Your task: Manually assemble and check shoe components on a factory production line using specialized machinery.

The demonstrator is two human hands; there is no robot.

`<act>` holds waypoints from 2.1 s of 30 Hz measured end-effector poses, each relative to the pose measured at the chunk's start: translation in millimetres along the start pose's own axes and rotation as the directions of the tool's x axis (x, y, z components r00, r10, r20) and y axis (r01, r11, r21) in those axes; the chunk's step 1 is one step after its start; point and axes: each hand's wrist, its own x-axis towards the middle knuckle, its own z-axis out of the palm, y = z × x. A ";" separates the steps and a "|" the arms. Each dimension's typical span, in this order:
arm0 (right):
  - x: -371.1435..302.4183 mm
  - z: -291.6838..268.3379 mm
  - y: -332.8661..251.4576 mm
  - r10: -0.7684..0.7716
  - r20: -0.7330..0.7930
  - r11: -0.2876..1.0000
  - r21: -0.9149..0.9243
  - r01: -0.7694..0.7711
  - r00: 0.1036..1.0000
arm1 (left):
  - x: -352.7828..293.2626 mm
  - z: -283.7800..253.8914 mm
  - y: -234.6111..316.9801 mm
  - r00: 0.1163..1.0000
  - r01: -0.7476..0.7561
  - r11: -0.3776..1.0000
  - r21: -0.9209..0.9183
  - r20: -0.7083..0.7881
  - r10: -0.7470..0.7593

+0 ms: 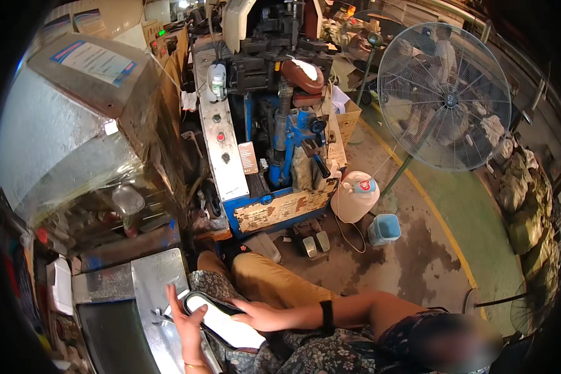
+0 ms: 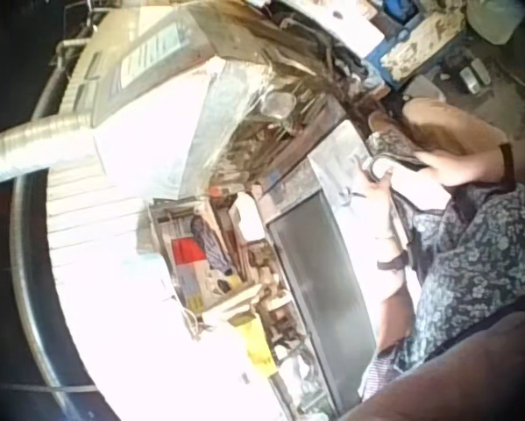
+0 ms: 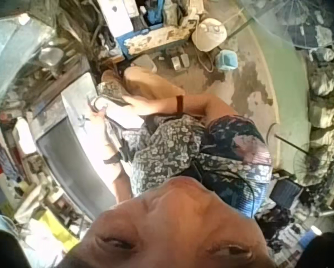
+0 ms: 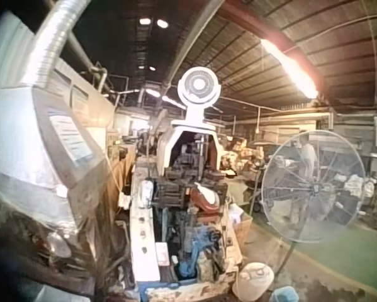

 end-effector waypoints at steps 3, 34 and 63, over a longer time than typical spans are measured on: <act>8.3 -16.0 8.9 -0.063 0.029 0.993 -0.102 0.066 0.998 | 4.2 -6.4 2.8 0.917 0.367 0.858 -0.360 0.297 -0.267; -25.2 -39.1 -4.7 0.390 0.309 0.914 -0.246 -0.324 0.867 | -41.7 15.0 -8.5 0.935 0.350 0.799 -0.490 0.124 -0.333; 2.9 12.1 -12.9 0.182 0.274 0.934 0.251 -0.253 0.945 | -48.9 33.1 -2.6 0.838 0.476 0.879 -0.022 -0.294 -0.460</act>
